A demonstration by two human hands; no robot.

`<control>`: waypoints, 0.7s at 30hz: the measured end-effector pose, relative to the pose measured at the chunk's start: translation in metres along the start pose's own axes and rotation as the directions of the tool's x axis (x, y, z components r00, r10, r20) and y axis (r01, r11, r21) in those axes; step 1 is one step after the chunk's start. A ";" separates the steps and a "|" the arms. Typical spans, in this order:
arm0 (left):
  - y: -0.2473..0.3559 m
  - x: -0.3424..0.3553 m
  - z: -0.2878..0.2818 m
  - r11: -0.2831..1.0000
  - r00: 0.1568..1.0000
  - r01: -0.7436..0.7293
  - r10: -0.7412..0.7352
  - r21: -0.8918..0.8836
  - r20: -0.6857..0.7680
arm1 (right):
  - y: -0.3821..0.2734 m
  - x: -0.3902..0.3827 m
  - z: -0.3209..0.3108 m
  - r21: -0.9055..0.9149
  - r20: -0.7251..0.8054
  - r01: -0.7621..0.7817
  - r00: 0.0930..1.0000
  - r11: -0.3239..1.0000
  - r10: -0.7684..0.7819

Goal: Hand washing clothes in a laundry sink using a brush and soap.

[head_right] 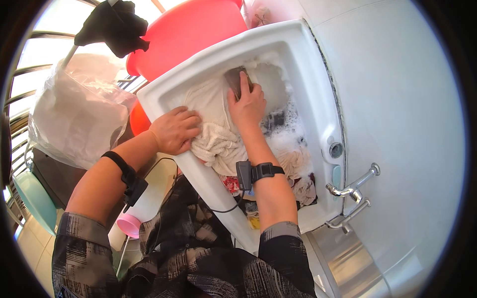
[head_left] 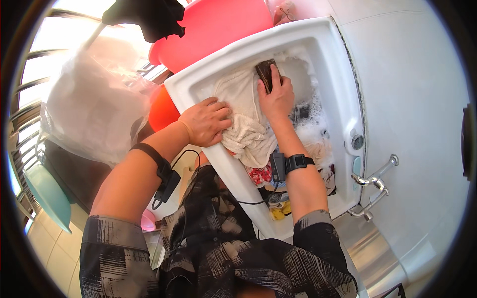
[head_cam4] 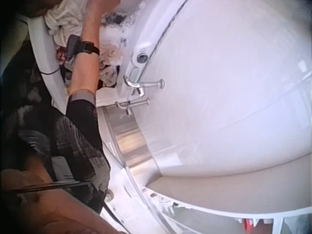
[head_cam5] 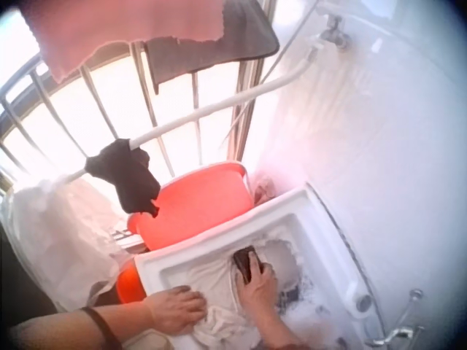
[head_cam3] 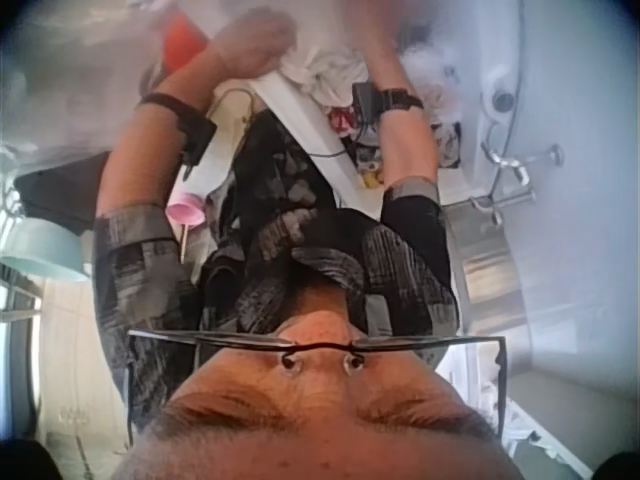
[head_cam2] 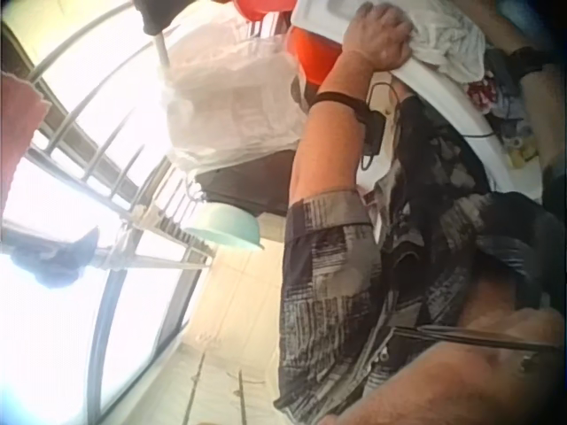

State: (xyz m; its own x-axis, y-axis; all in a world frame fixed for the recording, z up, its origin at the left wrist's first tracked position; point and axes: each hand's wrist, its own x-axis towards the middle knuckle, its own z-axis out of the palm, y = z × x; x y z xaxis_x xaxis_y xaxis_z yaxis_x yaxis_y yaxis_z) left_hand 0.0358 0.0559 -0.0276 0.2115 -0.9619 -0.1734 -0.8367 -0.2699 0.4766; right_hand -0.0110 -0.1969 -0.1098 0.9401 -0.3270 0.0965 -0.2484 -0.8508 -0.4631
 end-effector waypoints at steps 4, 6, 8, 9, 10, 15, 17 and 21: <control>-0.002 0.001 0.004 0.991 0.992 -0.122 0.124 0.057 -0.038 | -0.003 -0.007 -0.004 0.051 0.033 0.010 0.999 0.999 -0.011; -0.005 0.001 0.008 0.978 0.979 -0.196 0.199 0.076 -0.039 | 0.000 -0.013 -0.011 0.129 0.108 0.092 0.988 0.987 -0.106; -0.008 0.002 0.010 0.965 0.966 -0.256 0.257 0.051 -0.004 | -0.012 -0.017 -0.007 0.144 0.078 0.120 0.988 0.982 -0.132; -0.007 0.002 0.009 0.964 0.965 -0.262 0.263 0.049 -0.001 | -0.022 -0.018 -0.005 0.161 0.050 0.156 0.985 0.975 -0.166; -0.005 0.002 0.007 0.972 0.972 -0.236 0.236 0.018 -0.016 | -0.032 -0.021 -0.004 0.149 0.041 0.178 0.982 0.973 -0.186; 0.000 0.005 0.002 0.993 0.993 -0.118 0.117 -0.032 -0.037 | -0.020 -0.018 -0.006 0.070 0.058 0.312 0.947 0.948 -0.316; 0.001 0.005 0.003 0.999 0.997 -0.045 0.045 -0.004 -0.063 | -0.001 -0.007 -0.006 0.049 0.013 0.241 0.970 0.969 -0.242; 0.000 0.003 0.004 0.999 0.999 0.006 -0.004 0.045 -0.038 | 0.048 -0.018 -0.005 0.136 -0.184 0.012 0.983 0.991 0.014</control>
State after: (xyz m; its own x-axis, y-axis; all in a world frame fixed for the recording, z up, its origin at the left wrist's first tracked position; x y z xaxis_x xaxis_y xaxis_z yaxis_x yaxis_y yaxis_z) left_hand 0.0348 0.0530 -0.0313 0.2338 -0.9618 -0.1424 -0.8572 -0.2730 0.4368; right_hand -0.0406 -0.2340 -0.1293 0.8776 -0.4088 0.2505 -0.2033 -0.7905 -0.5777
